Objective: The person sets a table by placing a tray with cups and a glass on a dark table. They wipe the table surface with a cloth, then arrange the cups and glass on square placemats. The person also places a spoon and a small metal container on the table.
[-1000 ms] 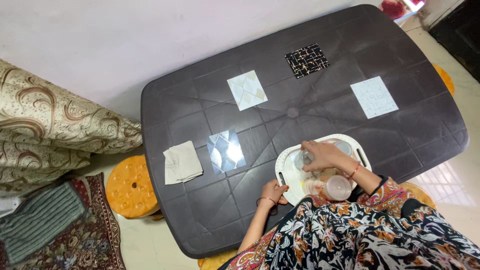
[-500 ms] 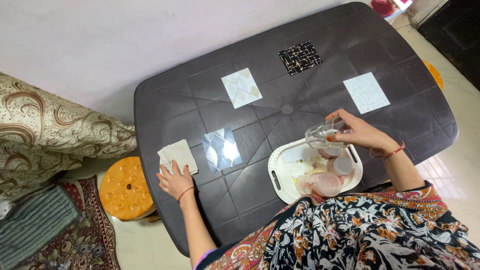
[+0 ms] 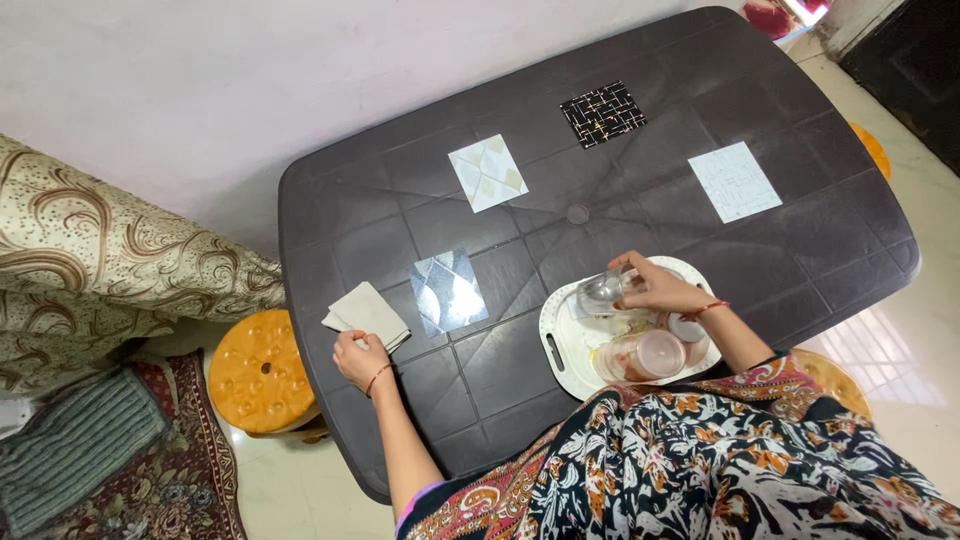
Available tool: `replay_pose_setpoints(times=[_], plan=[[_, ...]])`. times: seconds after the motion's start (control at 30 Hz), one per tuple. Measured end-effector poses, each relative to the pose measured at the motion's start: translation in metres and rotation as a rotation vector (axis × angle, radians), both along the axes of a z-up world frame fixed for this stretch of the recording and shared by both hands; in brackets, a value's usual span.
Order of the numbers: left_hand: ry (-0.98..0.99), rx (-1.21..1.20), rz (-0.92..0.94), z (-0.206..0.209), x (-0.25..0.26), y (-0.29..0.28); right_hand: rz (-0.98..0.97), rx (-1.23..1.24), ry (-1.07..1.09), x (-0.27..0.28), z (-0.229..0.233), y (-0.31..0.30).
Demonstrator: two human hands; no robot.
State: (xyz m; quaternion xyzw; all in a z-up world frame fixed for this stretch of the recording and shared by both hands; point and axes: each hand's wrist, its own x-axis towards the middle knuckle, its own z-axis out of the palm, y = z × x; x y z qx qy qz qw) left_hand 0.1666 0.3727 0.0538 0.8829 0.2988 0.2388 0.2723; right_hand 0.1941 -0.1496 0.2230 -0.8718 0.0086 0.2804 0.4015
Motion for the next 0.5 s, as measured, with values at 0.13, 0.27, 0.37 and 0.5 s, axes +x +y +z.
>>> replay_pose_setpoints(times=[0.13,0.27,0.37,0.5], plan=[[0.074,0.061,0.108,0.003,-0.015,-0.001,-0.084,0.274,0.038,-0.014,-0.022,0.003],[0.168,0.190,0.339,0.035,-0.013,-0.023,-0.180,0.456,0.051,-0.019,-0.054,-0.001],[0.083,0.267,0.273,0.053,0.017,-0.048,-0.286,0.767,0.113,-0.027,-0.074,-0.011],[-0.029,0.079,-0.124,0.048,0.079,-0.098,-0.456,1.130,0.211,-0.037,-0.078,-0.013]])
